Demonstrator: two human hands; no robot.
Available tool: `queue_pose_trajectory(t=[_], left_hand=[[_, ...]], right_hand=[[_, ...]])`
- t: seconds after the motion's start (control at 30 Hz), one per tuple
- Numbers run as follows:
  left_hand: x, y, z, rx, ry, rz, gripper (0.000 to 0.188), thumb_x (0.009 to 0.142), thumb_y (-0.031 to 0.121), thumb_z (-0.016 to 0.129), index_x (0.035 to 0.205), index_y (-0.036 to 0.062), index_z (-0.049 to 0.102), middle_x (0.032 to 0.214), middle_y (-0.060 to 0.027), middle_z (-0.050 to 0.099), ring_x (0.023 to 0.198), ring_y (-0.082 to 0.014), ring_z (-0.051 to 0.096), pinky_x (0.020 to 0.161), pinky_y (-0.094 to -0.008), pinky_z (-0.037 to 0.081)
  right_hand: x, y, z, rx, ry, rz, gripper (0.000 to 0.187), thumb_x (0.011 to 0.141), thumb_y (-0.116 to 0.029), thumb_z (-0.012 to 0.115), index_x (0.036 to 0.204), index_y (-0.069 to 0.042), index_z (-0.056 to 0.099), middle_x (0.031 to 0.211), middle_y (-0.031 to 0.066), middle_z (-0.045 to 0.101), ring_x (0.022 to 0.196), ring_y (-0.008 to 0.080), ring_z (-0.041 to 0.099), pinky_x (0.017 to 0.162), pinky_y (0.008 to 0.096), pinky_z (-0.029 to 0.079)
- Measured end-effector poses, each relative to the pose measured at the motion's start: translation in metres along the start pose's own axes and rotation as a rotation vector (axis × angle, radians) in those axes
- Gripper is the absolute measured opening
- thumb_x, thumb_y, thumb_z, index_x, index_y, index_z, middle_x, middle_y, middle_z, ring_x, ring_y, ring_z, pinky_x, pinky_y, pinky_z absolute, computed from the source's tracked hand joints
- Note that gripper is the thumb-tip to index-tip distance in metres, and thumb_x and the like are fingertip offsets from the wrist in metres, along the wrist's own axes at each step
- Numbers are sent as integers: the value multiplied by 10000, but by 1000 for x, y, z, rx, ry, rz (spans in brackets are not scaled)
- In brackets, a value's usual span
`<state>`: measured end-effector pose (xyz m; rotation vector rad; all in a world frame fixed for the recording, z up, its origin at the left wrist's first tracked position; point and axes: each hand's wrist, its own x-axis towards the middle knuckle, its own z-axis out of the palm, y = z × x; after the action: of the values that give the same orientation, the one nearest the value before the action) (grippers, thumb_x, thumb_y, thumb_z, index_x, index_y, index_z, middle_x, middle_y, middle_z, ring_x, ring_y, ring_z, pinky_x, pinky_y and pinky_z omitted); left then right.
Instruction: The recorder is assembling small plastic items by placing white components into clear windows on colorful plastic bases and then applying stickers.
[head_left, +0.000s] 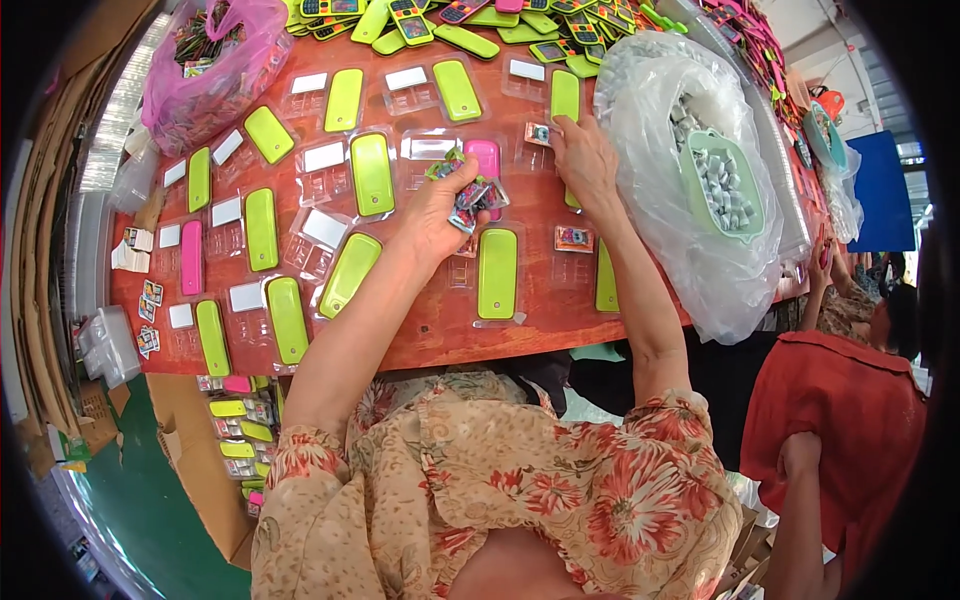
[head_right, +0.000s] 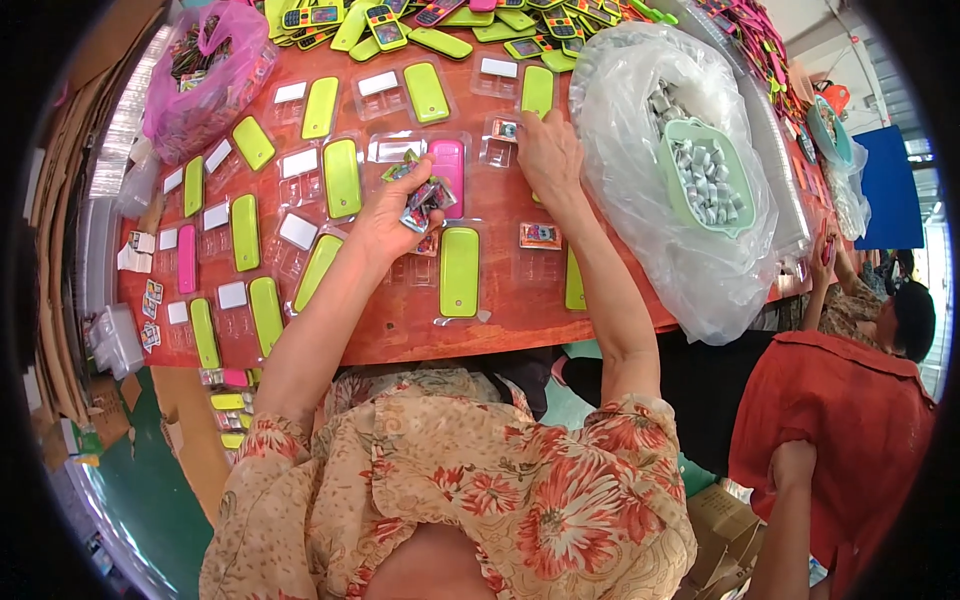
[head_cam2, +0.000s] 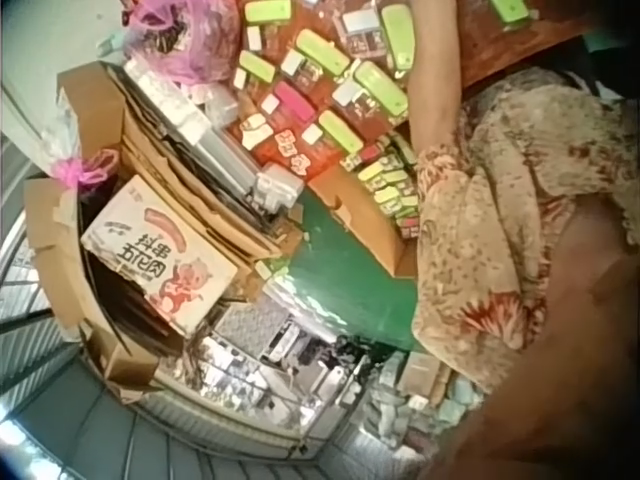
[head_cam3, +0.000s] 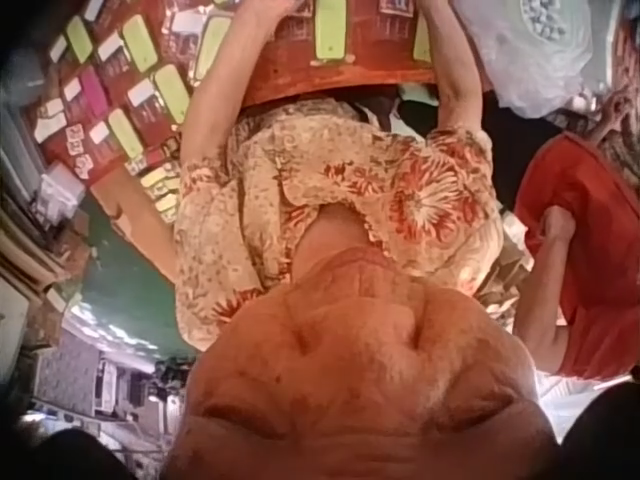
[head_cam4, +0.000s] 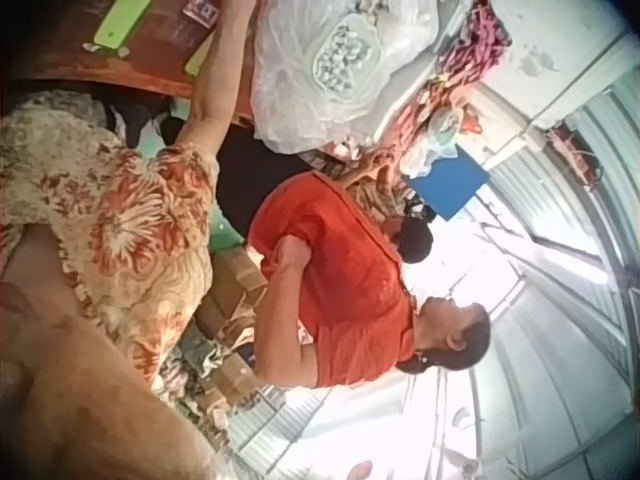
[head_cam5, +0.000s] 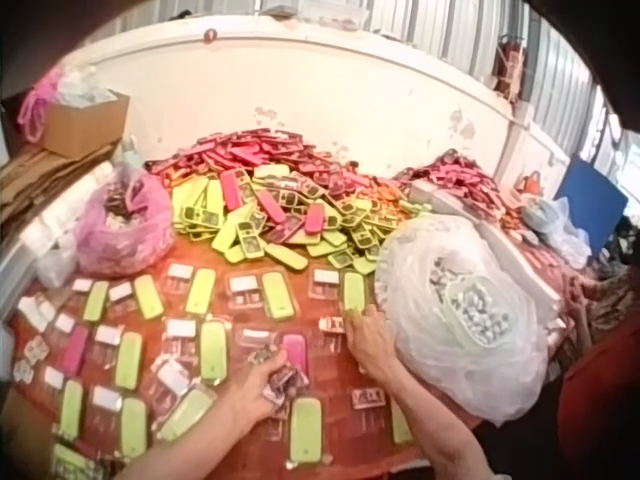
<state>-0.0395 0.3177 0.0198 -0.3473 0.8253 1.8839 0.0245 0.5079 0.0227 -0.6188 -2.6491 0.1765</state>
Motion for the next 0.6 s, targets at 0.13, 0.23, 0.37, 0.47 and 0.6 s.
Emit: queue_pose_trajectory(t=[0.13, 0.23, 0.37, 0.47, 0.6], left_hand=[[9, 0, 4, -65, -5, 41, 209, 781, 163, 617, 932, 93, 488, 773, -67, 587, 624, -192, 595, 406, -316, 466], [17, 1, 10, -141, 22, 66, 146, 805, 124, 579, 919, 65, 511, 804, -80, 593, 683, -210, 602, 506, -324, 506], [23, 4, 13, -65, 27, 114, 138, 792, 73, 574, 917, 78, 514, 801, -61, 592, 681, -188, 597, 500, -333, 503], [29, 17, 1, -60, 51, 128, 142, 784, 125, 605, 896, 108, 520, 753, -49, 584, 586, -180, 571, 450, -336, 474], [19, 30, 3, 51, -50, 68, 184, 765, 191, 644, 865, 116, 510, 712, -50, 582, 585, -172, 576, 412, -297, 437]], right_hand=[[-1, -24, -35, 813, -414, 228, 242, 798, -177, 572, 1010, -61, 579, 867, 15, 583, 715, 102, 550, 594, 249, 434], [-17, -46, -36, 1257, -634, 97, 189, 802, -59, 545, 987, -48, 580, 766, -46, 553, 648, 23, 480, 567, 171, 392], [5, -30, -31, 1113, -584, 67, 181, 800, -48, 535, 979, -47, 559, 758, -34, 556, 628, 26, 483, 569, 166, 403], [36, -23, -43, 1188, -472, 246, 156, 787, -58, 542, 943, -59, 552, 756, 9, 570, 593, 66, 518, 510, 199, 456], [91, 12, 16, 1050, -86, 292, 189, 738, -62, 578, 914, 2, 556, 682, 41, 565, 573, 98, 529, 491, 242, 448]])
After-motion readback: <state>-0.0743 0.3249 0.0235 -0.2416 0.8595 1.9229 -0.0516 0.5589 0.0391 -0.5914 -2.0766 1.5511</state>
